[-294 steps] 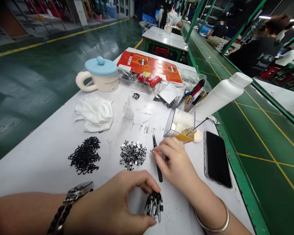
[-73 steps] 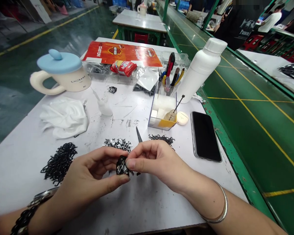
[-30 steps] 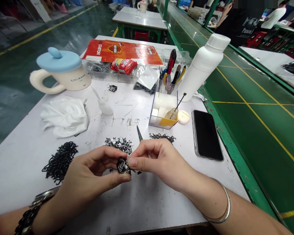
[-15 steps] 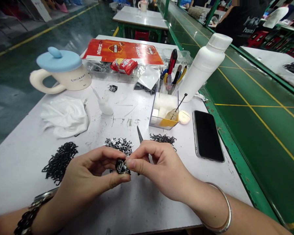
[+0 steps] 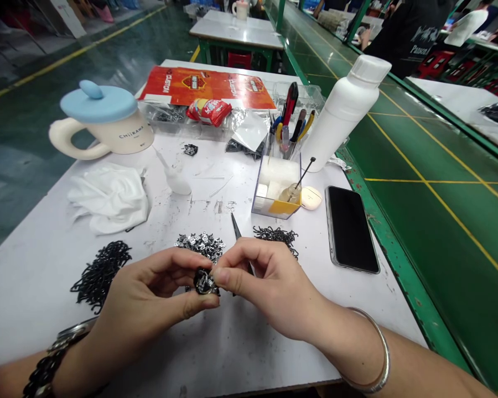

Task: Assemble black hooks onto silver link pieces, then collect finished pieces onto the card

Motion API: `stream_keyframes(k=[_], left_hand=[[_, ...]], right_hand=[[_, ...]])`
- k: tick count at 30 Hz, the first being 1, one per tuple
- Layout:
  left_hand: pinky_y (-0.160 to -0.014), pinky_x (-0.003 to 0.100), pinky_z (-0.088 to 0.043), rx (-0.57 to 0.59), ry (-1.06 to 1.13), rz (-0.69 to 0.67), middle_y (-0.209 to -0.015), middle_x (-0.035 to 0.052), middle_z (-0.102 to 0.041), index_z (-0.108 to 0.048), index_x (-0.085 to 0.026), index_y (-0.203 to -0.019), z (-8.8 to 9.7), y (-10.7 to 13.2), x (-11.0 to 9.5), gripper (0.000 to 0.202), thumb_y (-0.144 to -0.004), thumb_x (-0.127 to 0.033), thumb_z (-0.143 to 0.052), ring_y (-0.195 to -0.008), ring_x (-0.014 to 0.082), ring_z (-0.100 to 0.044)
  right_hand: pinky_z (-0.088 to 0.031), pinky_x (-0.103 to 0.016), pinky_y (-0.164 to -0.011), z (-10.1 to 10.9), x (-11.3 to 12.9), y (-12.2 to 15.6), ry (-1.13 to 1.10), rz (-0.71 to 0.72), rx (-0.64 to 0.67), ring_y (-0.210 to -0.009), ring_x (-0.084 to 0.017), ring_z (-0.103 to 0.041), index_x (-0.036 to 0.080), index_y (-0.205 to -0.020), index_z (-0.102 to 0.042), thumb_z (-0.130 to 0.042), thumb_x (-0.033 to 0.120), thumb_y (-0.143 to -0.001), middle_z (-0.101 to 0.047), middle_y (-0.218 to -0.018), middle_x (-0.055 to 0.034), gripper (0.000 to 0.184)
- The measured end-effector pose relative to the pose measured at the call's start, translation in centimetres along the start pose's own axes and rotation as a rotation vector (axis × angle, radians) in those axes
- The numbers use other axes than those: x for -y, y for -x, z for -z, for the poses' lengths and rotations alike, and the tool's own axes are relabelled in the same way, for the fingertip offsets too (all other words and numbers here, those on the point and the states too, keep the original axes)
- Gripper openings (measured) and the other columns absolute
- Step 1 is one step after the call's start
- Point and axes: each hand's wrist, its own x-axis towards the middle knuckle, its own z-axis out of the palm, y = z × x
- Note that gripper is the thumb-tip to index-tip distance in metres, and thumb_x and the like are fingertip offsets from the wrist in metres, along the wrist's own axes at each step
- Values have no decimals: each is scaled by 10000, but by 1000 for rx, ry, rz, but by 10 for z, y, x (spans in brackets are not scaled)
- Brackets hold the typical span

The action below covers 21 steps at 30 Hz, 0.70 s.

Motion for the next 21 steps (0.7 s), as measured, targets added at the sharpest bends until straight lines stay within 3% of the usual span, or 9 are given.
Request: stream_keyframes(k=[9,21], left_hand=[[-649,101,-559,11,26,30,-719,-67,-722,-648,-205,-793,0,0,-2,302,-567,-78,-803,-679,95,-687],[-642,41,-527,-58,54,31,-712,-96,-718,-690,-235,-764,-5,-1,-1,344,-522,-19,-804,-664,59,-674]], right_hand=[[-405,-202,-621,-2,-2,-2,-199,-79,40,-659,-81,-504,167,-755,-637,-665,254,-783,-588,-703,15,96],[-343,-232,-583,2,2,0,-115,-71,39,-648,-93,-473,152,-767,-625,-678,314,-768,-579,-684,4,170]])
